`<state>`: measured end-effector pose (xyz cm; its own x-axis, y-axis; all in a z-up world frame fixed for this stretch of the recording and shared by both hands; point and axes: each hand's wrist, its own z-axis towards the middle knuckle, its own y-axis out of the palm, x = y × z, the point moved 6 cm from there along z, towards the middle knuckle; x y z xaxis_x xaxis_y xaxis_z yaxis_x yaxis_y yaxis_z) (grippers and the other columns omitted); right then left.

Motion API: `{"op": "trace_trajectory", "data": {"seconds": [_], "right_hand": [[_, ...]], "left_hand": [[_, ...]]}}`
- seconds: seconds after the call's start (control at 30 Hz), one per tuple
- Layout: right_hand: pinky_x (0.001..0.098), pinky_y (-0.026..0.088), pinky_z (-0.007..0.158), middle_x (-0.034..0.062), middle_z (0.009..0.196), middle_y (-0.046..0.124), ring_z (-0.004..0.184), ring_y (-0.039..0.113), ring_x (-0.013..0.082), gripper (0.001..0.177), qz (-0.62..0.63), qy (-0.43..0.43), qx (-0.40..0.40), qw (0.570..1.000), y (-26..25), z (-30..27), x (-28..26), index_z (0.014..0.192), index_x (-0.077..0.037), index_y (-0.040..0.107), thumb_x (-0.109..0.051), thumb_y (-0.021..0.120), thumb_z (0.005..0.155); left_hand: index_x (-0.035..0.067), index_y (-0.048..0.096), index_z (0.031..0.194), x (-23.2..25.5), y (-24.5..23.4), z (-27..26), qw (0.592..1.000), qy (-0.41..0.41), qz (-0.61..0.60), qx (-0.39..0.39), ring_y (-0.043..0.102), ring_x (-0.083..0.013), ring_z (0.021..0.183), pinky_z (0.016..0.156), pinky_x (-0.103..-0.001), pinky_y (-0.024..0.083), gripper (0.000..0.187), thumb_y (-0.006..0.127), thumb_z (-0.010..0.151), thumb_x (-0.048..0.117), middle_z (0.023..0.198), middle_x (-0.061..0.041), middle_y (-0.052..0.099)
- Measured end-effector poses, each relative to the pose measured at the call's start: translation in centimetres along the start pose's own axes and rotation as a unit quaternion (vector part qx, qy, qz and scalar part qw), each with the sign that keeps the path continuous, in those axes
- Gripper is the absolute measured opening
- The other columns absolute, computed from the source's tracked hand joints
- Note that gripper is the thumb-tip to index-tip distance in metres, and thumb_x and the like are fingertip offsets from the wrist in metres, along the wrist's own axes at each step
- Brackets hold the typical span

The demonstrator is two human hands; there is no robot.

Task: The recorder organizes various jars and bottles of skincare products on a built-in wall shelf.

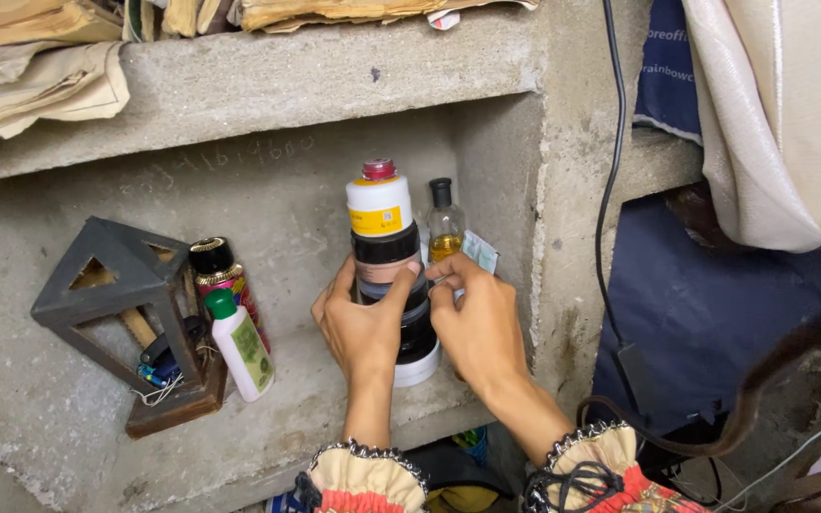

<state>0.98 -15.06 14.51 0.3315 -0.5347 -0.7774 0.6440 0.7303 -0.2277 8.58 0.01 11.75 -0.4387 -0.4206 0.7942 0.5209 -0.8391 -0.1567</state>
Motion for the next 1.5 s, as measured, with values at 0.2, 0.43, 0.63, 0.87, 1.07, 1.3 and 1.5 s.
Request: {"op": "trace_trajectory", "data": {"seconds": [0.2,0.43,0.63,0.87,1.07,1.3,1.5], "right_hand": [[0.0394,0.055,0.064,0.0133,0.089,0.078,0.061,0.072,0.0266,0.025,-0.023,-0.002,-0.007,1.0,-0.3,0.0,-0.2,0.102,-0.007,0.076,-0.012,0.059,0.084],[0.0394,0.056,0.065,0.011,0.09,0.079,0.061,0.072,0.026,0.026,-0.047,0.027,-0.016,0.998,-0.6,0.0,-0.6,0.104,-0.01,0.076,-0.013,0.057,0.086],[0.0377,0.056,0.065,0.0087,0.093,0.079,0.063,0.072,0.0238,0.024,-0.029,-0.011,-0.007,1.0,0.1,-0.5,-0.9,0.103,-0.008,0.075,-0.01,0.058,0.086],[0.042,0.052,0.067,0.0139,0.099,0.073,0.063,0.065,0.0279,0.025,-0.055,-0.107,0.033,0.992,0.4,-1.9,-1.9,0.103,-0.007,0.075,-0.006,0.058,0.084],[0.042,0.051,0.066,0.0146,0.097,0.07,0.063,0.063,0.0277,0.025,-0.066,-0.102,0.038,0.992,-0.1,-2.2,-1.2,0.105,-0.009,0.075,-0.006,0.058,0.086],[0.0398,0.05,0.064,0.0127,0.103,0.069,0.06,0.062,0.0239,0.027,-0.055,-0.104,0.037,0.992,-0.1,-2.8,-1.2,0.107,-0.009,0.073,-0.004,0.057,0.086],[0.0397,0.05,0.065,0.0132,0.102,0.067,0.06,0.062,0.0237,0.029,-0.059,-0.113,0.037,0.991,0.1,-3.3,-0.9,0.11,-0.008,0.072,-0.003,0.056,0.086]], "left_hand": [[0.014,0.07,0.133,0.3,-0.6,0.0,0.999,-0.034,-0.017,0.0,0.054,-0.035,0.127,0.105,-0.045,0.044,0.084,0.089,0.061,0.053,0.125,-0.02,0.068],[0.011,0.07,0.129,0.8,-1.9,0.0,0.997,-0.012,-0.071,0.013,0.063,-0.0319,0.122,0.102,-0.044,0.047,0.079,0.091,0.063,0.049,0.121,-0.019,0.073],[0.011,0.075,0.124,0.5,-3.9,-0.2,0.996,0.011,-0.083,0.033,0.071,-0.0277,0.111,0.1,-0.04,0.05,0.069,0.089,0.066,0.044,0.113,-0.015,0.078],[0.011,0.072,0.128,-1.7,-5.7,-0.6,0.996,-0.005,-0.06,0.068,0.07,-0.0247,0.097,0.089,-0.039,0.054,0.076,0.091,0.063,0.046,0.104,-0.014,0.078],[0.01,0.069,0.132,-2.7,-6.7,-1.0,0.995,-0.004,-0.069,0.068,0.069,-0.0249,0.1,0.088,-0.04,0.054,0.079,0.09,0.065,0.047,0.11,-0.013,0.076],[0.009,0.067,0.133,-4.0,-7.9,-2.0,0.996,-0.036,-0.038,0.067,0.067,-0.0245,0.102,0.088,-0.04,0.053,0.084,0.091,0.063,0.047,0.114,-0.014,0.074],[0.009,0.07,0.131,-6.1,-8.6,-3.6,0.996,-0.059,-0.014,0.069,0.066,-0.026,0.097,0.089,-0.042,0.051,0.083,0.091,0.061,0.049,0.116,-0.014,0.074]]}}
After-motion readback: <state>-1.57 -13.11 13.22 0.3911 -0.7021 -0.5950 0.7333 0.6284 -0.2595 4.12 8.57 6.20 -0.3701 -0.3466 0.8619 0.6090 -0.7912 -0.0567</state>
